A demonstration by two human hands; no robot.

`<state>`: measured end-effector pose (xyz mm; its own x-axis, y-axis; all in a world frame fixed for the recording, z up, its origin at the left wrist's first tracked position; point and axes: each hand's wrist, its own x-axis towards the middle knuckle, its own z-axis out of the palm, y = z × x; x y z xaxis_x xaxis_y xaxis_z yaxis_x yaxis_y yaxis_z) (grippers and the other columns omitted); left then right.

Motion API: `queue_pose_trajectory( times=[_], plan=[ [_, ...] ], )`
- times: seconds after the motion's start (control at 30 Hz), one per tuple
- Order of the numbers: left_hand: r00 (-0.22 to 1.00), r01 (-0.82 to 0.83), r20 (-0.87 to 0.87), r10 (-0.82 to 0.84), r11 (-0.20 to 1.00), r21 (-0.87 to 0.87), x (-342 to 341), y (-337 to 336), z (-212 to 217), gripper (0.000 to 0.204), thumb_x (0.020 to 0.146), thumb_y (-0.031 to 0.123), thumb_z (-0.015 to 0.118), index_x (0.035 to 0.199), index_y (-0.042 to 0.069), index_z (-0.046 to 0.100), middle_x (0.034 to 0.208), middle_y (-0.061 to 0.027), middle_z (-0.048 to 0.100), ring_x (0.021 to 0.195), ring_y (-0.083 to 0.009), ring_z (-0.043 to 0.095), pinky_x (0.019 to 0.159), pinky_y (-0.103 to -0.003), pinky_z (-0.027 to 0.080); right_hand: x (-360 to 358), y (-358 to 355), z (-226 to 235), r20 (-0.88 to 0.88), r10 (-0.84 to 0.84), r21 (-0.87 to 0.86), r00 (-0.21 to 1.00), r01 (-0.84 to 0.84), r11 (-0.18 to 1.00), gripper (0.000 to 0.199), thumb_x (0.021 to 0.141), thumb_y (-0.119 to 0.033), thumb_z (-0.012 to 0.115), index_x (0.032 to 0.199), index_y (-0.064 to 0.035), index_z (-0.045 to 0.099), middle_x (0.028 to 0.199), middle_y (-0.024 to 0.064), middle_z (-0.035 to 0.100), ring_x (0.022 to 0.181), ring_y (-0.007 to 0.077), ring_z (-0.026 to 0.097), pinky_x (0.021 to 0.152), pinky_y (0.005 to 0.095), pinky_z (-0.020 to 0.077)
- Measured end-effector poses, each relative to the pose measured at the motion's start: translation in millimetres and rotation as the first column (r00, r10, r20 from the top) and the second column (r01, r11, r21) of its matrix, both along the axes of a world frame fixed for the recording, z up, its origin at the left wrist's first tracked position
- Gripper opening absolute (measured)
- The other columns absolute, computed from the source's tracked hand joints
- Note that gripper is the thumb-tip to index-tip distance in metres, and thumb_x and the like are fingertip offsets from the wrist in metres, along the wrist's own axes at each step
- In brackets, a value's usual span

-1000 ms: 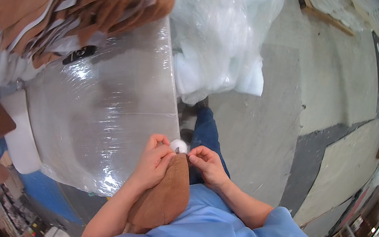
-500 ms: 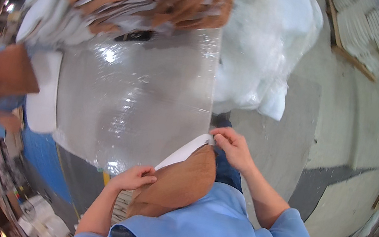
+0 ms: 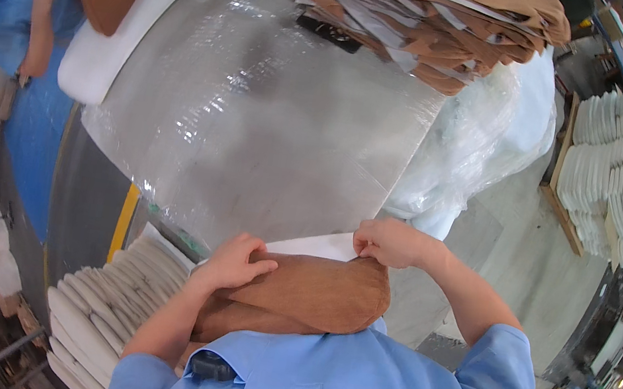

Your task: The person inserts white foam pads into brown fabric covers and ties the edges to secure them. The person repeatedly picks up a foam pad, places it into a cover, and ties the cover closed, stacking finished units nearby.

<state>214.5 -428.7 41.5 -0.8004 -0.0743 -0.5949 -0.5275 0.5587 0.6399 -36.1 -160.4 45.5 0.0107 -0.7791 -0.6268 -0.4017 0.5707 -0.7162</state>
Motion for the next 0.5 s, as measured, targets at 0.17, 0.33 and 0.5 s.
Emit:
queue_pose_trajectory(
  times=[0.17, 0.33, 0.5],
  plan=[
    [0.999, -0.052, 0.008, 0.052, 0.994, 0.094, -5.0, 3.8, -0.1, 0.024, 0.092, 0.022, 0.076, 0.098, 0.005, 0.06, 0.087, -0.0142, 0.06, 0.081, -0.0262, 0.058, 0.073, -0.037, 0.048, 17.2, 7.4, -12.7, -0.188, 0.049, -0.149, 0.981, -0.077, 0.986, 0.007, 0.098, -0.01, 0.062, 0.102, -0.0052, 0.066, 0.107, 0.0119, 0.067, 0.106, 0.0349, 0.063, 0.089, 0.0438, 0.0511],
    [0.964, -0.216, -0.115, 0.239, 0.96, 0.179, -1.4, -0.4, 0.0, 0.027, 0.091, 0.024, 0.079, 0.096, 0.006, 0.059, 0.078, -0.0137, 0.059, 0.073, -0.026, 0.055, 0.069, -0.037, 0.048, 26.9, -8.2, -12.0, -0.127, -0.016, -0.191, 0.992, -0.009, 0.981, 0.018, 0.102, -0.018, 0.057, 0.104, -0.0043, 0.068, 0.106, 0.0145, 0.067, 0.108, 0.0365, 0.062, 0.092, 0.0468, 0.0507],
    [0.933, 0.099, 0.345, -0.102, 0.995, 0.028, 18.8, -54.2, 4.0, 0.024, 0.087, 0.016, 0.083, 0.093, 0.008, 0.061, 0.08, -0.0037, 0.06, 0.078, -0.0153, 0.057, 0.073, -0.031, 0.048, 64.8, -97.5, -11.8, -0.088, 0.159, -0.076, 0.983, -0.166, 0.983, 0.037, 0.102, -0.039, 0.062, 0.107, -0.0027, 0.069, 0.106, 0.0175, 0.069, 0.103, 0.0372, 0.065, 0.092, 0.0487, 0.0511]
  ],
)
